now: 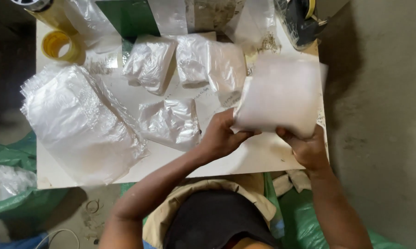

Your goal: Manually folding and stacking plastic bags on a work table in a factory setting.

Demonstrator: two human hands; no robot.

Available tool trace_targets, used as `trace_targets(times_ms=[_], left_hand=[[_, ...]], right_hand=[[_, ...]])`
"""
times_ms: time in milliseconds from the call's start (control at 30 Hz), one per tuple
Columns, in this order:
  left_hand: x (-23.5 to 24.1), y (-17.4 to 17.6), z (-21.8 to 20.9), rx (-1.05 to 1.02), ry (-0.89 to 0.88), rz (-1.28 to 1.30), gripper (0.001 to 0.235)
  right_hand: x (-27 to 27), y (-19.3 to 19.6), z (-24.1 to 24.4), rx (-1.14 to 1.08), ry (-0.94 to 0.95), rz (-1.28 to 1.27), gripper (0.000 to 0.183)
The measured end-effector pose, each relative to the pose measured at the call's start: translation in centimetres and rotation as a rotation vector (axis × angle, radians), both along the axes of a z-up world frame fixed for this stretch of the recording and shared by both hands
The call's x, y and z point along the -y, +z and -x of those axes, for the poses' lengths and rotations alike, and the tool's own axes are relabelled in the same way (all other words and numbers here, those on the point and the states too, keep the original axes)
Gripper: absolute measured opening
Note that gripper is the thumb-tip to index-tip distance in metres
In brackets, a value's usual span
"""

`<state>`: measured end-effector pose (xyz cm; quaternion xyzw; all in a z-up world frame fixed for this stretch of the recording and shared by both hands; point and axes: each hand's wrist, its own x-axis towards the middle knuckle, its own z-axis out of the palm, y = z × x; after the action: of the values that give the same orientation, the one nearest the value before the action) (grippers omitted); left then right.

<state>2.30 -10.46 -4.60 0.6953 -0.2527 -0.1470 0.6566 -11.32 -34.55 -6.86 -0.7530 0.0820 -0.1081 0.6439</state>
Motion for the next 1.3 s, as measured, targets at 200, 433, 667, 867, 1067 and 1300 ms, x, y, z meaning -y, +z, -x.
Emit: trace_targets(times_ms=[200,433,667,867,1067,1300], left_hand=[[-4.6,-1.9,-0.4,0.760,-0.287,-0.118,0.009],[-8.4,-11.3,2.5,0.127,-0.314,-0.143,0.024],[-5.8,-8.6,0.6,-0.330,-0.120,-0.426,0.064],[-5.6,1.3,5.8,-0.506,0.462,0.057,0.083],[-4.8,-7.0,8.7,-0.989,0.258,0.399,0.089],[-10.4,-7.1,5.4,-0.812,0.410,0.544,0.062]], right_hand=[[-6.1,2.0,-1.2,0.220,0.378,0.476,0.018],[-6.3,-13.5,6.3,-0.236,-0.096,-0.455,0.045],[-8.9,-3.8,1.0,0.241,0.244,1.020,0.097],[-8.1,-8.3,0.4,-0.184,-0.094,0.220,0.037],[-13.0,-2.8,0.6,-0.104,0.023,-0.098,0.056],[-15.3,-9.1,-2.7,-0.165,-0.121,-0.653,0.034]])
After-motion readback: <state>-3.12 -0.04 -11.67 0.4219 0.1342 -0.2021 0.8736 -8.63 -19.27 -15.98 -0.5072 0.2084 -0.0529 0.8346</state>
